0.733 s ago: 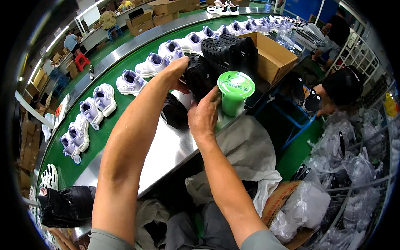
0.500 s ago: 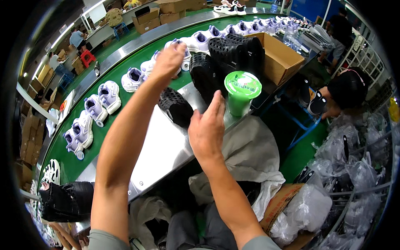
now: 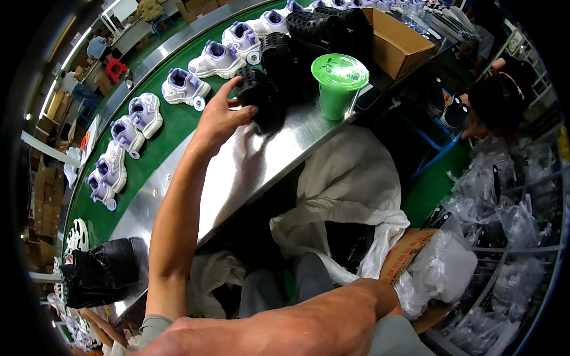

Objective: The person picks up black shoe outsoles from a white bag and places them into a cardboard box on a conveyor belt. The person also handles a green plastic container and clears plastic wrap from a bag.

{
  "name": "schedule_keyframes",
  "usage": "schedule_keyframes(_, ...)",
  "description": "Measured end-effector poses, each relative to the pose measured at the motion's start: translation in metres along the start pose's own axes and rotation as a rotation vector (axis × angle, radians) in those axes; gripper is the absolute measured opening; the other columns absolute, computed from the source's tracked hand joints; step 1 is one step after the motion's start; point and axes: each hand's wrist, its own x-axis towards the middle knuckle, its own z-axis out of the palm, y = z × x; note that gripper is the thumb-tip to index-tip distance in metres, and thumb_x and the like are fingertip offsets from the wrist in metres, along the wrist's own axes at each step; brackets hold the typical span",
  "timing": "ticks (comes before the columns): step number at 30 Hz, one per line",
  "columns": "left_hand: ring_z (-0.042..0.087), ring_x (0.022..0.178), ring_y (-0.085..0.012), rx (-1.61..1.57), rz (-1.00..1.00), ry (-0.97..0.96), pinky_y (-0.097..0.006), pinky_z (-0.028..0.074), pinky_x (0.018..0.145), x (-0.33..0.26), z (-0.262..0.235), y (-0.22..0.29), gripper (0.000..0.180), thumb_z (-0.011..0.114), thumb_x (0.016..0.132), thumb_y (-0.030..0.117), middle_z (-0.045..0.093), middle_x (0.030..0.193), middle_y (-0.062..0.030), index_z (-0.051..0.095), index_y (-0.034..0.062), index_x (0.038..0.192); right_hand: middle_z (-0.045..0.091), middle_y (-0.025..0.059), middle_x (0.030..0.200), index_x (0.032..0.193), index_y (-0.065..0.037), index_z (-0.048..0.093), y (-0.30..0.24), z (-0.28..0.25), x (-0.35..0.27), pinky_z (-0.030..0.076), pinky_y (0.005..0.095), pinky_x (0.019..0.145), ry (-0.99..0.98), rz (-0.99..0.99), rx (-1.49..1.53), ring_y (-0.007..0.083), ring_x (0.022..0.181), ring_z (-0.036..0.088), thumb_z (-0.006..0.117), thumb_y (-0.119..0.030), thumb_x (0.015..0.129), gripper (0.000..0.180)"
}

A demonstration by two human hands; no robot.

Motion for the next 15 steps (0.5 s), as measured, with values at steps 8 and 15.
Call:
schedule_keyframes(8,0.046,0.137,-0.0411,0.458,0.145,-0.104,-0.044,0.037,0.114,0.039,-0.017,0.032,0.113,0.067,0.077,0.073,0.046,0.146,-0.0310,0.031,-0.0020,0.152,0.050,0.0270,0.135,0.112,0.005,0.068,0.001,-0.014,-0.011,0.044,0.0487,0.106,-0.020,-0.063,0.034,0.0396,0.127,0.051,0.061,0.001,0.096,0.018)
schedule_keyframes(15,0.030,0.147,-0.0361,0.042,0.189,-0.155,-0.040,0.024,0.120,0.151,0.012,0.044,0.097,0.046,0.092,0.070,0.034,0.156,-0.0262,0.030,-0.0040,0.153,0.052,0.0306,0.134,0.115,0.009,0.066,0.017,-0.022,-0.028,0.044,0.0505,0.104,-0.089,-0.145,-0.047,0.0430,0.124,0.051,0.049,-0.011,0.104,0.029)
